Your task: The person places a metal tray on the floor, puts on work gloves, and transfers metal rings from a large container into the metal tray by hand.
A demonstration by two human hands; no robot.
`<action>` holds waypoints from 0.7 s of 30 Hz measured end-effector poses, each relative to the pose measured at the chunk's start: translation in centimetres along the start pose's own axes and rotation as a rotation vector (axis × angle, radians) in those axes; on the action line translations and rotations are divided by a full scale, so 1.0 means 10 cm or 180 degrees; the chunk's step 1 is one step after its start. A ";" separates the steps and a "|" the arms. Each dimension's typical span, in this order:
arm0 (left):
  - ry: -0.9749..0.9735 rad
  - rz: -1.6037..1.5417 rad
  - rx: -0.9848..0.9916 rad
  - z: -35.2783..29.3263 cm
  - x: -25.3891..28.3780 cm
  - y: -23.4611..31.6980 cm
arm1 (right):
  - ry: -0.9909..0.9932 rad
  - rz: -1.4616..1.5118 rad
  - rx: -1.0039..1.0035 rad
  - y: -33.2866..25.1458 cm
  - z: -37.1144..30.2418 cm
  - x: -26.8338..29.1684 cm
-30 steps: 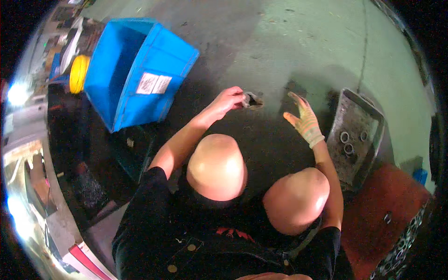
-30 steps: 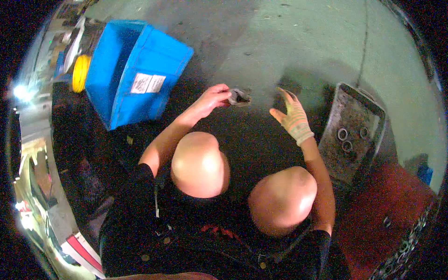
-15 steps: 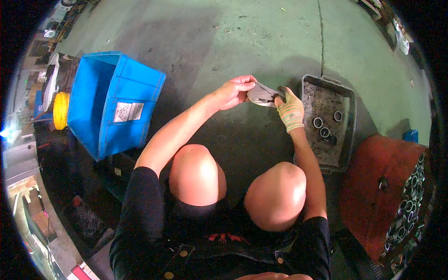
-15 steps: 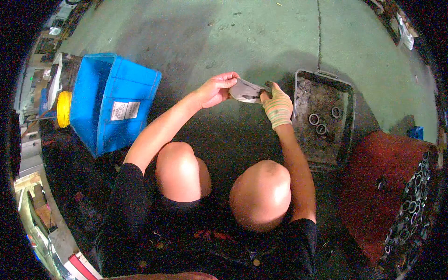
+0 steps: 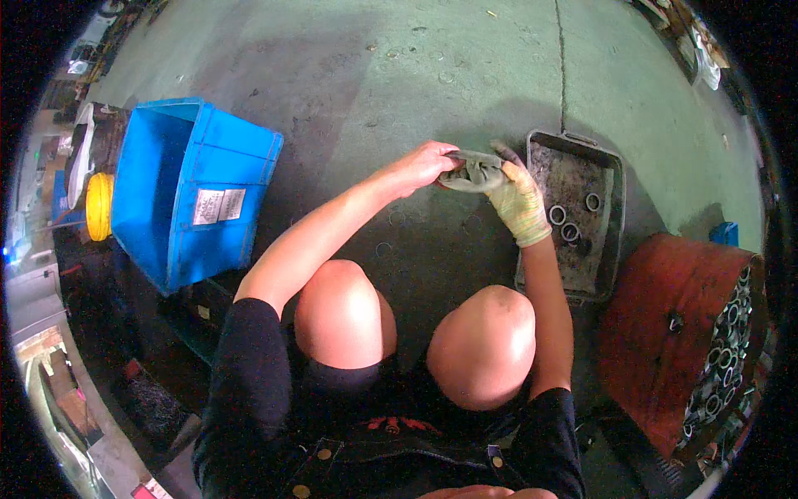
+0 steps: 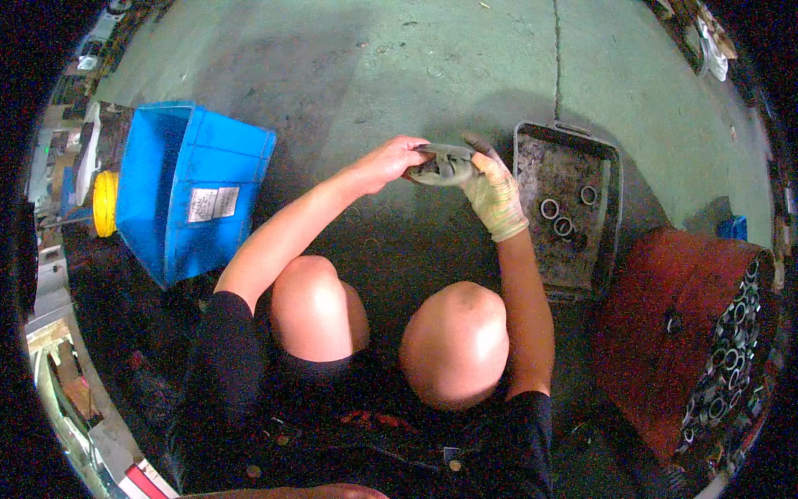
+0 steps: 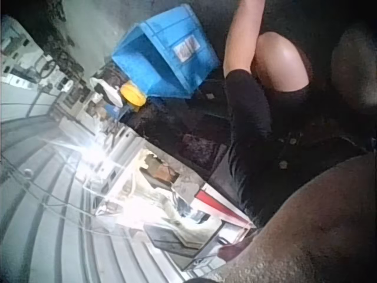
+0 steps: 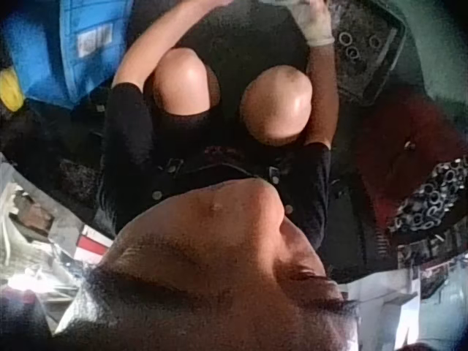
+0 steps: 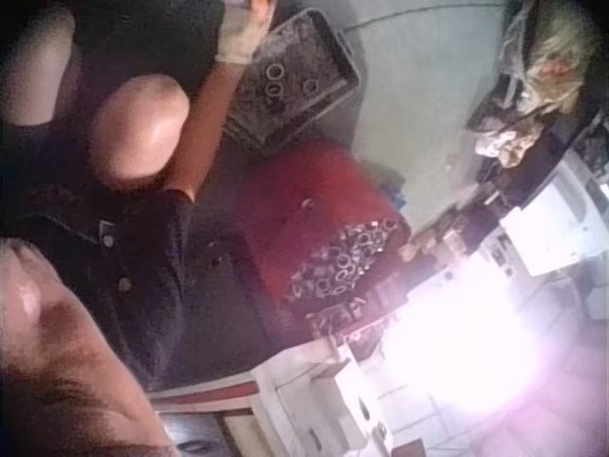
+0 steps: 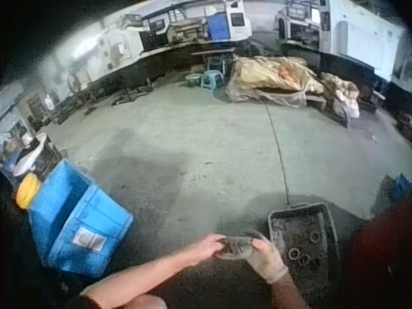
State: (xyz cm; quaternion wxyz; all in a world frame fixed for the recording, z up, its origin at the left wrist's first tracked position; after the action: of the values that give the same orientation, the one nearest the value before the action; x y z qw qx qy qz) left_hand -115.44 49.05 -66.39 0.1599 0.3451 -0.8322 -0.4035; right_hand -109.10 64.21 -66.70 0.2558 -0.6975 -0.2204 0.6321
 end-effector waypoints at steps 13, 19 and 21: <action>-0.1007 -0.2526 0.0219 -0.35 -0.29 0.06 | -0.0847 -0.0247 0.0474 0.28 -0.10 0.08; -0.0790 -0.1878 0.0620 -0.22 -0.30 -0.18 | 0.0775 -0.0531 0.0086 0.18 -0.04 0.46; -0.0598 -0.1412 0.0689 -0.28 -0.23 -0.23 | 0.0755 -0.0707 0.0136 -0.05 -0.12 0.11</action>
State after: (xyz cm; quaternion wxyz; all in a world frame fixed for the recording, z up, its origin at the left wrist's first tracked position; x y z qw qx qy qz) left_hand -111.29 48.05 -66.37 -0.0483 0.4952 -0.7857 -0.3677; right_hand -107.74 65.18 -67.13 0.3631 -0.7330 -0.2509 0.5176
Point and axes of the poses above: each hand's wrist, its own z-axis towards the middle knuckle, its own x-axis out of the back of the hand, y = z × x, the point moved 6 cm from there along z, towards the middle knuckle, and after that the axes turned 12 degrees about x, right-handed, at the moved point
